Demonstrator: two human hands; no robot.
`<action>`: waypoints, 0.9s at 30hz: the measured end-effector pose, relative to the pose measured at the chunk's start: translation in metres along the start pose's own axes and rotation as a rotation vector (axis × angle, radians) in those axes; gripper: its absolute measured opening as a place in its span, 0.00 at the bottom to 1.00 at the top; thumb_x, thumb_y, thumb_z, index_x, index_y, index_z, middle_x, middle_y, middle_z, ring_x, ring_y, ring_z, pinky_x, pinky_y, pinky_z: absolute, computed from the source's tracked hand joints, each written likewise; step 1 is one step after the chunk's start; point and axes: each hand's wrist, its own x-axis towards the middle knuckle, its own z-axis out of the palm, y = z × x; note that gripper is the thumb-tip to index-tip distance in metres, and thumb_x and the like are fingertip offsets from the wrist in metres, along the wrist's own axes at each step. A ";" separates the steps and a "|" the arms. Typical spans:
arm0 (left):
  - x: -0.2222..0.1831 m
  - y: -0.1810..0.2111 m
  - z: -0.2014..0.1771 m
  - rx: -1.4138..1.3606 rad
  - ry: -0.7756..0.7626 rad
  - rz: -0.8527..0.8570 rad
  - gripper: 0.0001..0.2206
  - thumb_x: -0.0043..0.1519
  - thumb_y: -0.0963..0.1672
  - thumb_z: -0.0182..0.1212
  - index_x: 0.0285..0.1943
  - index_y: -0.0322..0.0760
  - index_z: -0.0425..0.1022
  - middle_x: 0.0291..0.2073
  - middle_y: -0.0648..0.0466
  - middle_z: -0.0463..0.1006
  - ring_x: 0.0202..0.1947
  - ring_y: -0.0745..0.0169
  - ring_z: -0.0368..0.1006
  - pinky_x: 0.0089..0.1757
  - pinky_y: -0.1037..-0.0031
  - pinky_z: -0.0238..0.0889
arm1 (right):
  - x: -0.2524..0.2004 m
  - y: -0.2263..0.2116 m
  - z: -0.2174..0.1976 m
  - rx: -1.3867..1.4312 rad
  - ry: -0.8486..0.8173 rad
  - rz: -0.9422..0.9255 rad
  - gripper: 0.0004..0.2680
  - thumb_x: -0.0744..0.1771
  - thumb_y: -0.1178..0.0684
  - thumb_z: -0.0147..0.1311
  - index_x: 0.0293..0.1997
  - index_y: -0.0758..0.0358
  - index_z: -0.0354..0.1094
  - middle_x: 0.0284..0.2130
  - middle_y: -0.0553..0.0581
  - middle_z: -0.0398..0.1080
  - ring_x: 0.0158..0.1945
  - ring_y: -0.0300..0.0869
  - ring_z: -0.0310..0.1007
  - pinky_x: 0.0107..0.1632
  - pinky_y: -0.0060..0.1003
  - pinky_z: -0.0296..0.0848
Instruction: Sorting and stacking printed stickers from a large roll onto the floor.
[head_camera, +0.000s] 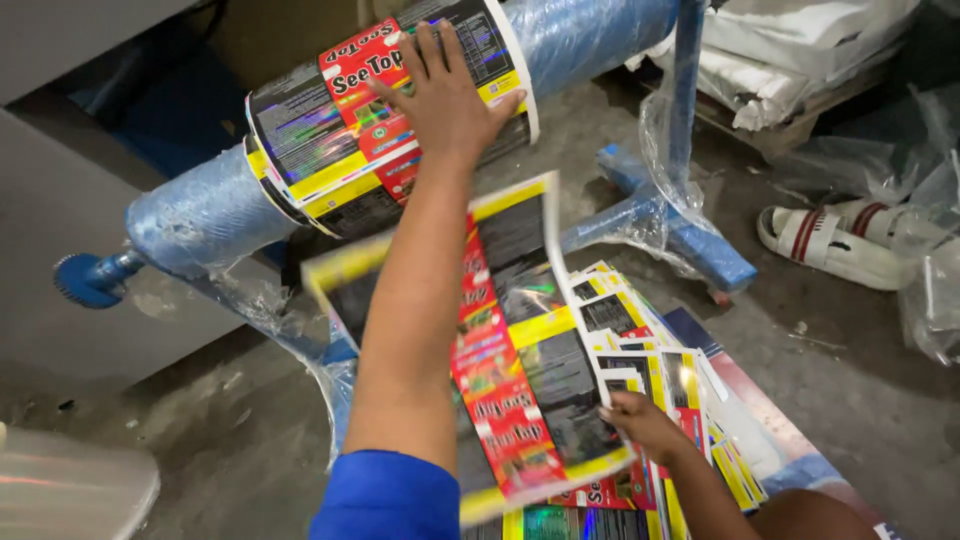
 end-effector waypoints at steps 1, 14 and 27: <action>-0.003 -0.001 -0.003 0.020 -0.044 0.012 0.55 0.52 0.69 0.60 0.80 0.39 0.45 0.78 0.45 0.47 0.77 0.39 0.38 0.58 0.16 0.32 | -0.021 -0.017 -0.002 0.115 -0.036 0.091 0.04 0.69 0.56 0.58 0.41 0.66 0.73 0.31 0.48 0.71 0.35 0.34 0.67 0.40 0.34 0.68; 0.023 -0.138 -0.043 -0.052 -0.209 -0.072 0.42 0.64 0.66 0.39 0.75 0.35 0.56 0.74 0.45 0.57 0.74 0.47 0.49 0.61 0.22 0.33 | 0.133 -0.339 -0.002 0.537 -0.155 -0.334 0.23 0.70 0.31 0.41 0.64 0.58 0.62 0.53 0.57 0.71 0.57 0.49 0.71 0.58 0.54 0.71; -0.005 -0.155 -0.015 0.022 -0.055 0.080 0.36 0.70 0.60 0.40 0.76 0.29 0.55 0.75 0.42 0.56 0.74 0.41 0.49 0.64 0.37 0.42 | 0.130 -0.327 -0.004 0.507 0.205 -0.431 0.05 0.71 0.56 0.54 0.49 0.64 0.68 0.37 0.55 0.74 0.36 0.41 0.75 0.41 0.38 0.80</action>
